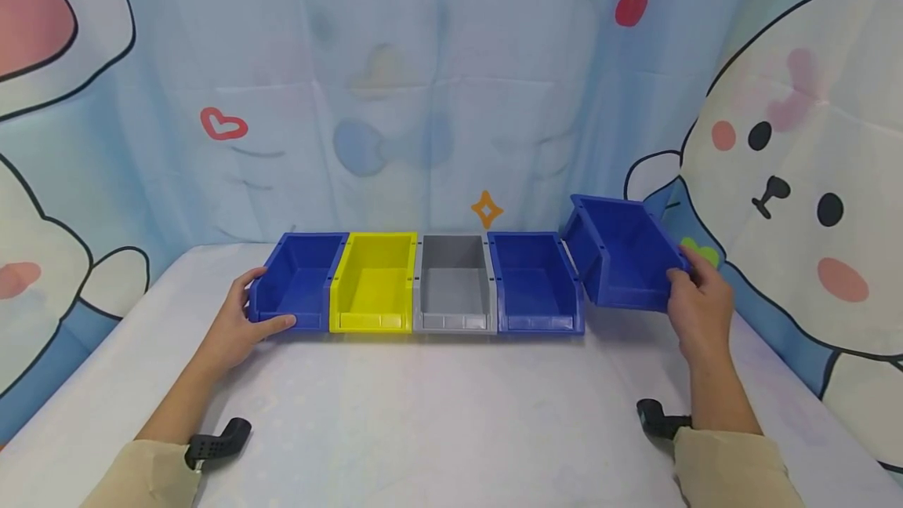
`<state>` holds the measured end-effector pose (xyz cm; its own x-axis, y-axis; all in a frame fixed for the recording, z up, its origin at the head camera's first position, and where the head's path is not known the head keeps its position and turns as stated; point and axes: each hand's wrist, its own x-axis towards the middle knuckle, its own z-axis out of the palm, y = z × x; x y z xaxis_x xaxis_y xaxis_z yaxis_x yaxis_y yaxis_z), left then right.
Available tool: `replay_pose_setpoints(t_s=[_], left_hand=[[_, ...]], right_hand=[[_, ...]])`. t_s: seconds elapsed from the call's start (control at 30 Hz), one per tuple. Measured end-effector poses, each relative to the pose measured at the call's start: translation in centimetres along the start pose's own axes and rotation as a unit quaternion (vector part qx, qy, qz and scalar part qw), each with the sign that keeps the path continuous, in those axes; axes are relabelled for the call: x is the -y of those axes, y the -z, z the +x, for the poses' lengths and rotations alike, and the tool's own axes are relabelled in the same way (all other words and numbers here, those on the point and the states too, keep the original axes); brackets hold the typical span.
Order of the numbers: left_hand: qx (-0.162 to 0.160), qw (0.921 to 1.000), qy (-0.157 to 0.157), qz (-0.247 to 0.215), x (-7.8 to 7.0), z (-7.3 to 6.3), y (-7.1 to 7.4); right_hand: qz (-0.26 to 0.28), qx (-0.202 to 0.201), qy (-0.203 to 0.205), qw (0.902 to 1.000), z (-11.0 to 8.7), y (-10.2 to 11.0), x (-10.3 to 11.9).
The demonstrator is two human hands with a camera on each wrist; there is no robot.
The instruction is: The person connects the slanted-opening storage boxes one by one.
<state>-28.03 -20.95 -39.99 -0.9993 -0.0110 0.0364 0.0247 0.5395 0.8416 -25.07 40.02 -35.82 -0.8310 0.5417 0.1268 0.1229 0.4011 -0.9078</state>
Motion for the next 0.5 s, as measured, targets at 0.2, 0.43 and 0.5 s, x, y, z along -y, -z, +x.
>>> replay_pose_setpoints(t_s=[0.2, 0.43, 0.5], left_hand=[[0.001, 1.0000, -0.006, -0.003, 0.16, 0.03, 0.03], [0.001, 1.0000, -0.004, 0.000, 0.23, 0.18, 0.04], [0.000, 1.0000, -0.002, 0.001, 0.23, 0.20, 0.02]], right_hand=[[-0.016, -0.010, -0.002, 0.9998, 0.12, -0.09, 0.01], [-0.029, -0.010, -0.004, 0.9995, 0.29, -0.05, -0.25], [-0.033, -0.010, -0.003, 0.9994, 0.32, -0.04, -0.26]])
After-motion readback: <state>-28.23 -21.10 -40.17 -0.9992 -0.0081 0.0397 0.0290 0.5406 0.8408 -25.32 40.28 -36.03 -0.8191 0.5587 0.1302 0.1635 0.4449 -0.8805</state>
